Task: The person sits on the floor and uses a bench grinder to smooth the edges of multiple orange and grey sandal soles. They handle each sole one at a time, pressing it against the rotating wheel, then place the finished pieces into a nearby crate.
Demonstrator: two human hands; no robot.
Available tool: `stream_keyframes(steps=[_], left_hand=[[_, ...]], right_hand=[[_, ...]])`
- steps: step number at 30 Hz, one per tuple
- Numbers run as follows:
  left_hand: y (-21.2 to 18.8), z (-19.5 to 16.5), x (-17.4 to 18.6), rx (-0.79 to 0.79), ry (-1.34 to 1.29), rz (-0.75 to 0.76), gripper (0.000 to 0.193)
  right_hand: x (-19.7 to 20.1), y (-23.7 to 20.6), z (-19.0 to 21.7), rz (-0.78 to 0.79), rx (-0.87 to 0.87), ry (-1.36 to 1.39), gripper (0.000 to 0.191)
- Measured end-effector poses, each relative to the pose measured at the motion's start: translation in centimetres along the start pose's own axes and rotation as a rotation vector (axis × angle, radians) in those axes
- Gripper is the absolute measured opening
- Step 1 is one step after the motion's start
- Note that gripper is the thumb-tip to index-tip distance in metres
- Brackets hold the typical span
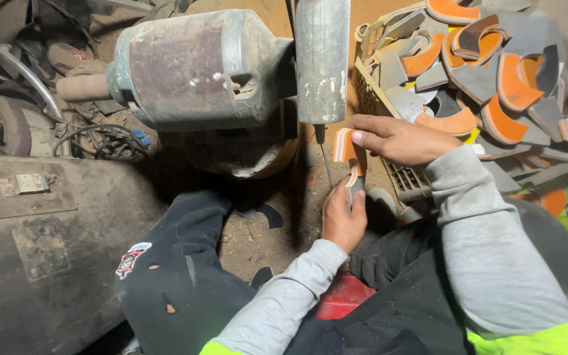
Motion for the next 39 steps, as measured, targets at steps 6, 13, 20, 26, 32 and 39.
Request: stream_keyframes(steps=[6,13,20,26,32,39], left_hand=[[0.5,-0.2,0.0,0.204,-0.114,0.174,0.045],[1.6,-0.6,-3.0,0.180,-0.069,0.052,0.074],[3.5,0.2,-7.2,0.183,-0.342,0.051,0.062],[4.8,2.8,-10.2,0.189,-0.548,0.071,0.048],[5.9,3.6,-11.4,-0.086,-0.046,0.055,0.048],[6.5,3.2,-11.1,-0.067,0.069,0.107,0.044]], right_hand=[[0.0,-0.4,-0.1,-0.160,0.063,-0.094,0.050],[0.4,-1.1,3.5,-0.285,-0.021,-0.204,0.049],[0.2,-1.5,4.5,-0.190,0.144,-0.176,0.043],[0.7,-1.7,4.9,-0.169,0.104,-0.154,0.040],[0.8,-1.5,5.3,-0.209,0.153,-0.113,0.040],[0.8,-1.2,5.6,-0.247,0.181,-0.137,0.051]])
Point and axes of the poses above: each hand's wrist, its own y-axis towards the middle knuckle, its own x-axis out of the back of the hand, z = x × y, the point moved 1 cm from there along y, towards the middle knuckle, and after that the axes turned 1 degree about -z, right-handed, at the moved point
